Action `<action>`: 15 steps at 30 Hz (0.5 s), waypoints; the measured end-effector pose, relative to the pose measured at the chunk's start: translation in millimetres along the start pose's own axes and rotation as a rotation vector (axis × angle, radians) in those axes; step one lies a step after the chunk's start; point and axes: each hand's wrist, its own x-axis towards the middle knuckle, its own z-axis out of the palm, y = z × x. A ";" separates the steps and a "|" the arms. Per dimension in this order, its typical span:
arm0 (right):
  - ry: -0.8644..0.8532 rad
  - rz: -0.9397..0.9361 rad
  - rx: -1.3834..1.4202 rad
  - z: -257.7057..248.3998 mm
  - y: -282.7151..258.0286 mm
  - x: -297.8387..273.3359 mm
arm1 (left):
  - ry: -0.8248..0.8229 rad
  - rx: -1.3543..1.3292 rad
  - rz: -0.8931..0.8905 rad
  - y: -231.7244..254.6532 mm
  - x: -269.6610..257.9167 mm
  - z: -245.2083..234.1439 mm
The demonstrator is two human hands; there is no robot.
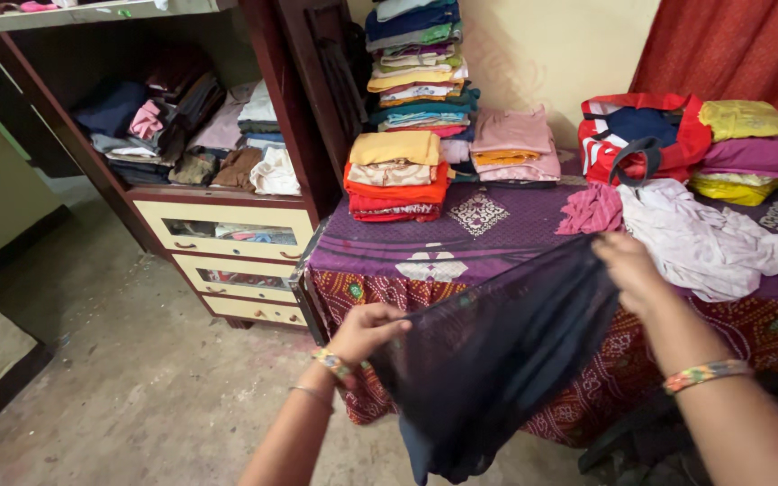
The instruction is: The person folds clothes on a bed covered with stacks of folded garments. They smooth out a patterned kurta, fold it and place it on a stack, then shake out and fold a yellow scarf and finally fold a black garment, adding each to the piles on the bed.
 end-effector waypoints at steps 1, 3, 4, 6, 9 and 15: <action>0.050 0.032 0.034 -17.8 -2.8 4.5 | 0.028 -0.012 -0.010 -7.3 -4.6 -15.2; 0.106 -0.046 0.097 -47.0 -7.7 8.7 | 0.085 -0.034 -0.029 -23.5 -12.3 -44.9; 0.143 -0.054 0.127 -52.9 -8.3 10.1 | 0.104 -0.045 -0.047 -31.1 -16.4 -59.3; 0.216 -0.068 0.185 -66.6 -14.6 7.3 | 0.144 -0.067 -0.084 -43.8 -22.6 -81.4; 0.241 -0.112 0.114 -50.1 -14.8 -2.7 | 0.234 -0.013 0.014 -49.6 -17.8 -88.0; -0.144 -0.121 0.054 70.1 -6.5 -36.2 | 0.335 0.279 0.030 -13.1 13.4 -24.7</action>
